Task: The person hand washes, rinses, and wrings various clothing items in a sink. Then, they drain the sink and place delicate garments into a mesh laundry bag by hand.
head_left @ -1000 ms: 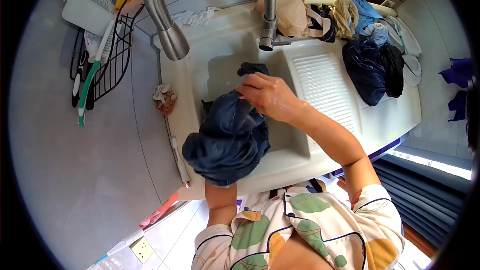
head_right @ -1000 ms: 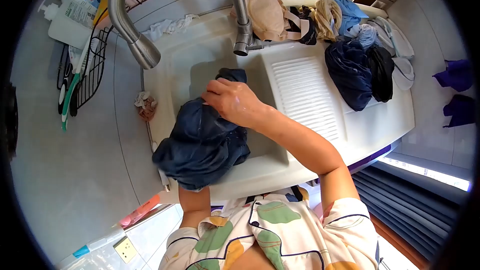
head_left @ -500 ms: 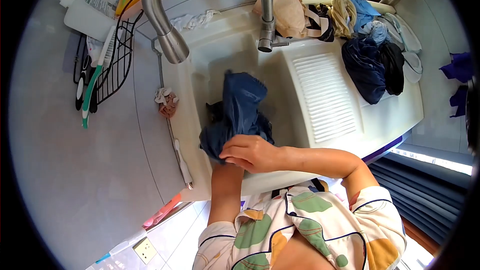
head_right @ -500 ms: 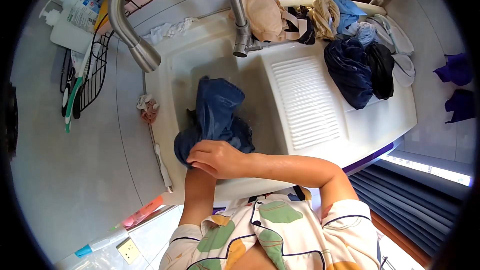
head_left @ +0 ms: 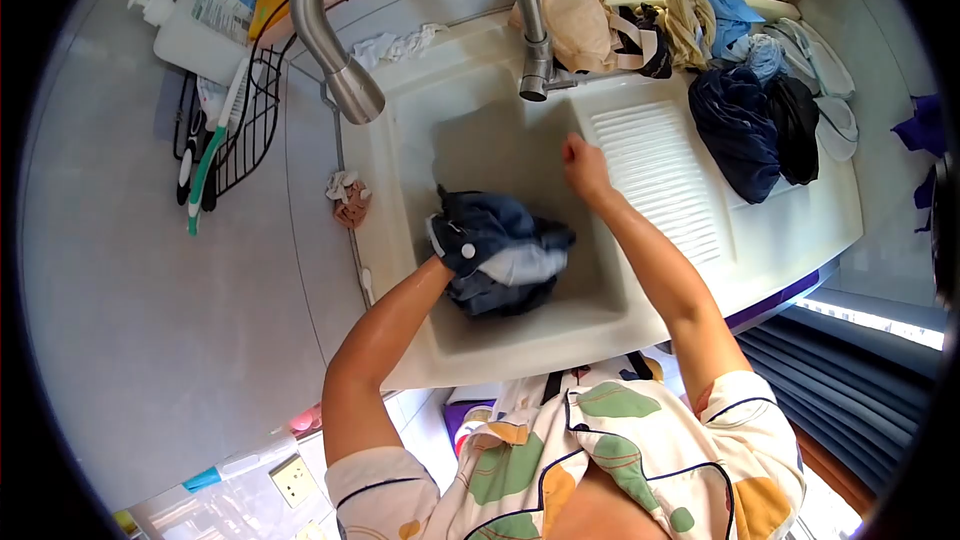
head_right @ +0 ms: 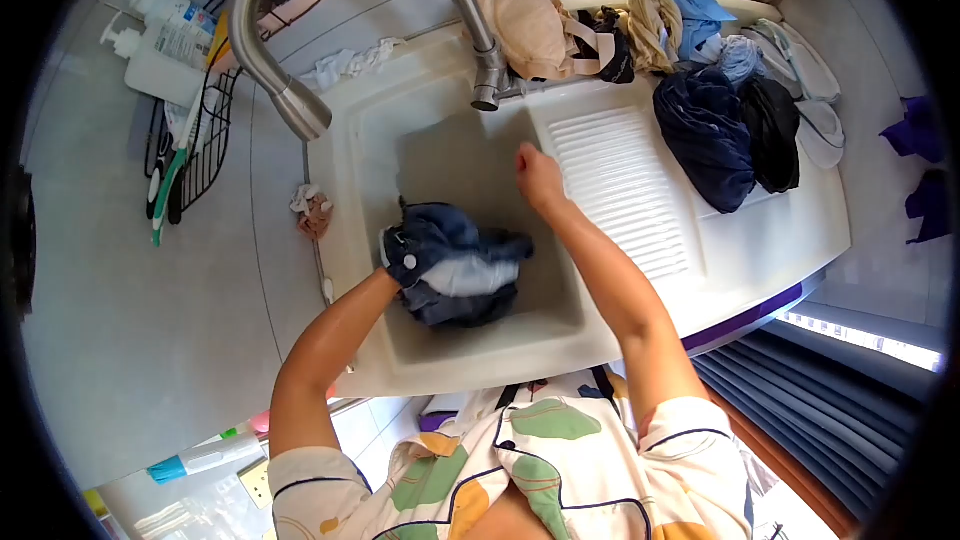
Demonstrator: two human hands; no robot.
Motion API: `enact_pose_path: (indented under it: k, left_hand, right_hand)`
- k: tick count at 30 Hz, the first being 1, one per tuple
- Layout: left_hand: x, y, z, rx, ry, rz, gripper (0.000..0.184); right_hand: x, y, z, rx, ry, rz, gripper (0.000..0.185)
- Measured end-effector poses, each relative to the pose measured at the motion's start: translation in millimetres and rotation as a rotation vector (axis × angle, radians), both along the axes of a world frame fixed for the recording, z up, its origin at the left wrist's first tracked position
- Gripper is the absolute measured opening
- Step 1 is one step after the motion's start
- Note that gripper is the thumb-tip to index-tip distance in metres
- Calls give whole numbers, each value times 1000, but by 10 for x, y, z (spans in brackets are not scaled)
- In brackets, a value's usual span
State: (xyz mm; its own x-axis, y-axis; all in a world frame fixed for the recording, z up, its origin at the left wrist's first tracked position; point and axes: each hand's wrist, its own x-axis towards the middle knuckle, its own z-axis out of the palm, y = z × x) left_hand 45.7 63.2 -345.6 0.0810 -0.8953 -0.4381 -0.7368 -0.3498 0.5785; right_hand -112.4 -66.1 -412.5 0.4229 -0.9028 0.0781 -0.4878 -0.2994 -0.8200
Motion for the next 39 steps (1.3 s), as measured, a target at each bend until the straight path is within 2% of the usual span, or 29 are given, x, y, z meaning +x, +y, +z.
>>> enact_pose_path:
  k: [1,3,5,7,8,9,11,13,15,16,17,19,20,22,23,25,29,31,32,35,38,39]
  left_hand:
    - [10,-3,43,29,-1,-16,29]
    - [43,-84,89,94,-3,-45,29]
    - [71,-165,155,127,-14,-60,29]
    - [26,-206,155,153,-37,-80,29]
    - [-25,-198,164,167,-54,-93,29]
    - [-64,-180,177,189,-78,-112,29]
    - [-148,-141,236,225,-131,-149,29]
    - [-220,-51,306,283,-186,-199,29]
    - [-238,-16,463,343,-255,-256,29]
    - [-231,-14,594,376,-293,-287,29]
    - [-202,-15,719,416,-339,-317,29]
    - [-99,-41,1098,496,-457,-376,29]
    - [-38,-51,1344,536,-527,-399,28]
    - [55,-95,1830,611,-662,-420,28]
    - [102,-116,2090,638,-728,-416,28]
    - [165,-175,2620,666,-853,-385,28]
    - [193,-204,3757,591,-1026,-244,28]
    - [187,-181,4227,483,-1027,-163,28]
    - [202,-169,4391,424,-1025,-136,28]
    - [160,-120,4722,210,-969,-77,28]
    - [190,-101,4784,40,-904,-61,28]
    - [210,-120,4733,-7,-877,-69,28]
  right_hand:
    - [-67,113,-36,46,-93,69,7]
    - [-125,568,201,374,-388,156,18]
    - [-163,985,415,304,-681,251,33]
    - [-143,1220,748,-83,-491,354,45]
    - [-98,1190,811,-308,-365,272,42]
    - [-105,1112,760,-309,-367,261,42]
    - [-69,866,516,360,-392,39,32]
    - [-58,573,281,419,-191,-85,23]
    - [-97,504,-193,328,-107,-184,21]
    - [-116,557,-538,324,-109,-231,24]
    - [-73,628,-796,433,125,-166,30]
    - [-73,819,-566,665,256,-137,48]
    - [-93,872,-574,660,253,-130,48]
    - [-123,956,-643,710,168,-125,72]
    - [-117,961,-744,707,167,-122,72]
    - [-71,890,-1023,643,96,-273,87]
    - [-112,930,-1272,517,165,-279,89]
    - [-136,920,-1275,840,296,-193,89]
    - [-165,928,-1177,869,293,-151,86]
    - [-194,955,-1192,925,248,-157,82]
    - [-145,914,-1125,827,128,-212,72]
    - [-173,867,-829,820,136,-209,72]
